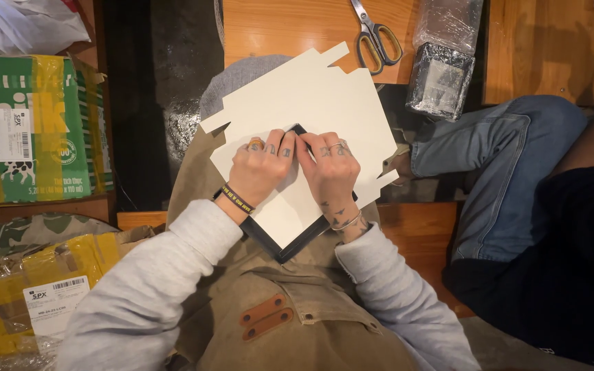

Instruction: Assembling small cardboard boxes for chocolate by folding pre-scored templates and applying adhesive strips.

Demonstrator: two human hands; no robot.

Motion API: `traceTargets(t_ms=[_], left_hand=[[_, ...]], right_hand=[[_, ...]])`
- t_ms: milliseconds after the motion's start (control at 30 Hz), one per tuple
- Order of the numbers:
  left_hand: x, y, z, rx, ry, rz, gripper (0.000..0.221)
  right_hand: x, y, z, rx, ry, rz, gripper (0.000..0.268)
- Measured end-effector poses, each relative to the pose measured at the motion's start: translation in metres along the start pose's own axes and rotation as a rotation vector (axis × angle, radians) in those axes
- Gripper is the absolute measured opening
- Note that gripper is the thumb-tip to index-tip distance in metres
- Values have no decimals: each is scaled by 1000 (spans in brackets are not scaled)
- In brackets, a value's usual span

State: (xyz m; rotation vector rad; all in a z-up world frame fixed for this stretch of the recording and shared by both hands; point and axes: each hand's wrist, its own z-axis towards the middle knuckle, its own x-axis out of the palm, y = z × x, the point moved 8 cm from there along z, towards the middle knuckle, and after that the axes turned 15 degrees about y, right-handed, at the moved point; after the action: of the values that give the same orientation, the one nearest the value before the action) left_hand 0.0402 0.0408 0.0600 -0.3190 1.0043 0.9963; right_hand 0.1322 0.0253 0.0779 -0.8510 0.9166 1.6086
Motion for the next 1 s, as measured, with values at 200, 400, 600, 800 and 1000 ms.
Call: traceTargets(t_ms=[200, 400, 600, 800, 1000], left_hand=[[1, 1, -1, 81, 6, -56, 13], [15, 0, -11, 92, -22, -89, 11], [16, 10, -5, -7, 35, -167, 10], [25, 16, -5, -107, 36, -239, 17], [25, 24, -3, -248, 71, -342, 14]], right_hand=[[-9, 9, 2, 8, -101, -135, 11], [1, 6, -2, -16, -103, -52, 11], [-1, 8, 1, -9, -74, -13, 11], [1, 8, 1, -12, -60, 38, 14], [8, 11, -1, -53, -21, -34, 16]])
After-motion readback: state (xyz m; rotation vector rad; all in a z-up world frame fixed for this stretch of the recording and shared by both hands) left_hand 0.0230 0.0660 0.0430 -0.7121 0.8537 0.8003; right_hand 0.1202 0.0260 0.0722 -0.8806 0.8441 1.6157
